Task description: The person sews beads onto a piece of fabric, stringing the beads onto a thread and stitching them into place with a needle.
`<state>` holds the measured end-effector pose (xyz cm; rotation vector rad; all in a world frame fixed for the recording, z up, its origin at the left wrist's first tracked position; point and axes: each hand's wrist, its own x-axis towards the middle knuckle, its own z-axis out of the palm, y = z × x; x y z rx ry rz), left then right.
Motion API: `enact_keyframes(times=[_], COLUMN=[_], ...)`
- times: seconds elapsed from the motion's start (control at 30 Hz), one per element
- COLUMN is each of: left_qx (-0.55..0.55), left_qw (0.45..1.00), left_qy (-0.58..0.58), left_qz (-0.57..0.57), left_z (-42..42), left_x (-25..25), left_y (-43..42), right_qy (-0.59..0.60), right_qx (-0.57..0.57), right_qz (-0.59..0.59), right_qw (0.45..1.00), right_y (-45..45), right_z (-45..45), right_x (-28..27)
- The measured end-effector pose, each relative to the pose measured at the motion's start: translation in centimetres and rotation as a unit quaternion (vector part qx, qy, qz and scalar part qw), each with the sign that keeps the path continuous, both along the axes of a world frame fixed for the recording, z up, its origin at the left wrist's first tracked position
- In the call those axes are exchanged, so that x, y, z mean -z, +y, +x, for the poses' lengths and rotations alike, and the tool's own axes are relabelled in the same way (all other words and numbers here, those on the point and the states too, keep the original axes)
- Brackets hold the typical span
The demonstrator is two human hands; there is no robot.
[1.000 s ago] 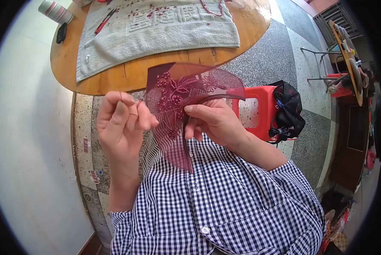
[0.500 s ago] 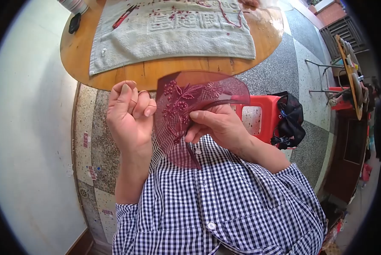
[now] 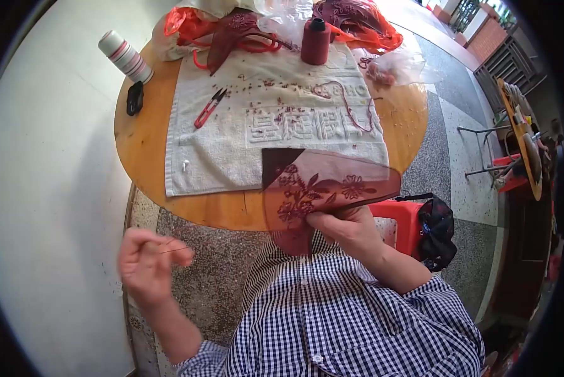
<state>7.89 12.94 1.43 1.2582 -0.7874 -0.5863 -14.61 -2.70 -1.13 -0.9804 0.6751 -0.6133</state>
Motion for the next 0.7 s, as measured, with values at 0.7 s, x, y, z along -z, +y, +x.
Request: enact_keyframes(times=[0.7], left_qx=[0.084], left_qw=[0.91], left_qy=[-0.388], left_qz=[0.121], left_z=[-8.9], left_x=[2.5], left_y=[-9.2], right_qy=[-0.018], right_qx=[-0.02], right_qz=[0.183], right_qw=[0.983], right_y=[-3.0], right_z=[-1.2], right_x=[5.2])
